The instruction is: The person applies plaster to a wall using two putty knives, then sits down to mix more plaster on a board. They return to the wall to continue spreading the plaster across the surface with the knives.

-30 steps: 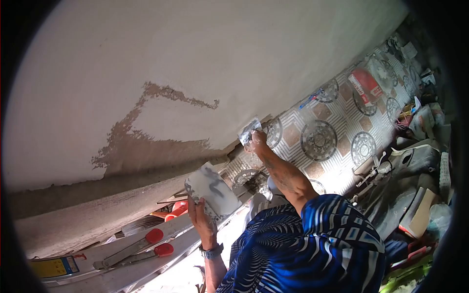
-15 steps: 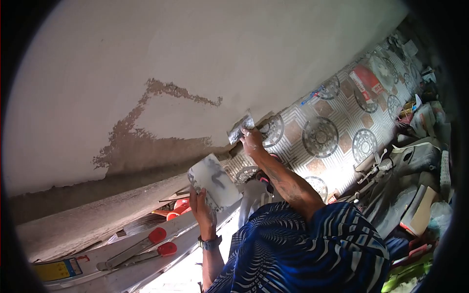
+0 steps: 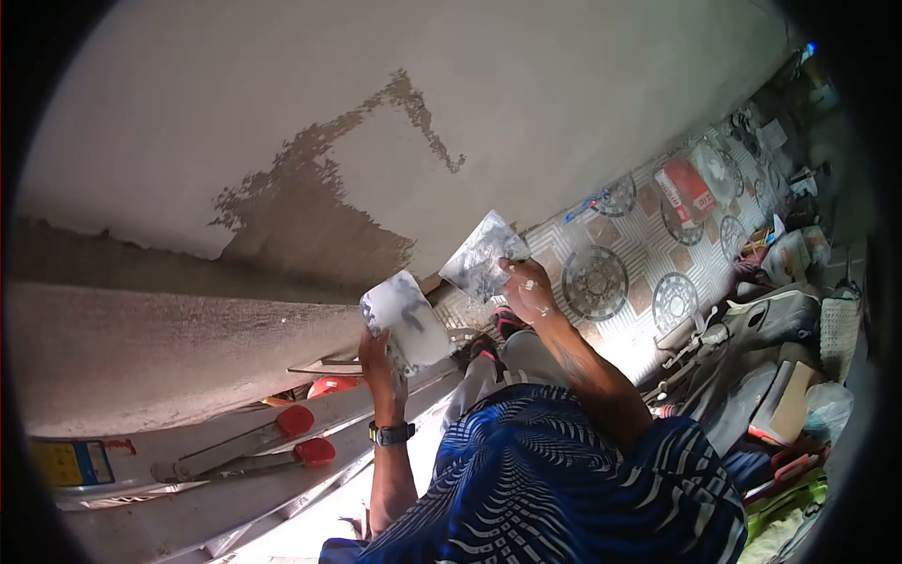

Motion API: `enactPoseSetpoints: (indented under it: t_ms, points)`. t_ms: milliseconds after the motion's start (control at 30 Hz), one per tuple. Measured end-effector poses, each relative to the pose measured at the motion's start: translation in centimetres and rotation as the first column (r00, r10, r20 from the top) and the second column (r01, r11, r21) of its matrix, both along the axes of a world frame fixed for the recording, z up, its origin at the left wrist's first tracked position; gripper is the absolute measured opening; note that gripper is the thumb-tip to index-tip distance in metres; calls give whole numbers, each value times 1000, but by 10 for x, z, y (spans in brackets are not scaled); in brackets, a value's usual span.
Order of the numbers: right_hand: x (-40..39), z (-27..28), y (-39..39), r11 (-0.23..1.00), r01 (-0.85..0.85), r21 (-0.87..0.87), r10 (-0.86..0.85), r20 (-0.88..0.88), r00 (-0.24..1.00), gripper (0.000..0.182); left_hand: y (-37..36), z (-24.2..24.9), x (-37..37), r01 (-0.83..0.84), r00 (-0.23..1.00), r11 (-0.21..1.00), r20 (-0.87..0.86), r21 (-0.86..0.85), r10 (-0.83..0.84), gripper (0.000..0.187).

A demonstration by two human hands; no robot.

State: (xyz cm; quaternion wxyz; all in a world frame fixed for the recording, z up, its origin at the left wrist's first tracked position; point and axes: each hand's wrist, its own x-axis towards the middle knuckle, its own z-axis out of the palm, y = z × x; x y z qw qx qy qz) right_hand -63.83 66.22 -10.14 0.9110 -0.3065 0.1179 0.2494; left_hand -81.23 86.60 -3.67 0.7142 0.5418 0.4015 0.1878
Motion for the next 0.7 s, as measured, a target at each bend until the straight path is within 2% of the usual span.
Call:
enactPoseSetpoints:
  t_ms: [100, 167, 200, 300, 367, 433, 500, 567, 633, 700]
  points:
    - [-5, 13, -15, 989, -130, -73, 138, 127, 982, 11, 1, 2, 7, 88, 987, 975, 147, -205, -58, 30]
    - [-19, 34, -17, 985, -112, -132, 142, 238, 961, 13, -4, 0, 12, 142, 979, 932, 186, -333, -82, 29]
    - [-32, 84, -10, 969, -80, -235, 137, 236, 962, 28, -6, -1, 15, 170, 973, 904, 210, -392, -92, 29]
    - [-56, 123, -4, 862, 4, -507, 221, 382, 897, 28, -9, -7, 14, 184, 973, 870, 211, -457, -95, 29]
    - [-65, 130, 1, 790, 121, -602, 270, 518, 812, 19, -11, -9, 12, 165, 977, 831, 205, -531, -63, 30]
    - [-66, 129, 4, 707, 254, -660, 338, 632, 698, 21, -15, 1, 10, 176, 975, 793, 217, -584, -57, 30]
    - [-52, 133, 5, 611, 383, -693, 439, 699, 565, 34, -17, 0, 9, 180, 971, 800, 235, -572, -50, 31]
    - [-37, 146, 12, 535, 362, -763, 420, 612, 670, 33, -17, 0, 6, 185, 969, 818, 242, -545, -58, 31]
    - [-14, 159, 29, 559, 472, -681, 349, 710, 611, 33, -14, 1, 3, 182, 967, 848, 247, -498, -62, 32]
    - [8, 189, 46, 502, 609, -614, 371, 789, 489, 34, -8, 1, 0, 176, 967, 867, 246, -467, -64, 32]
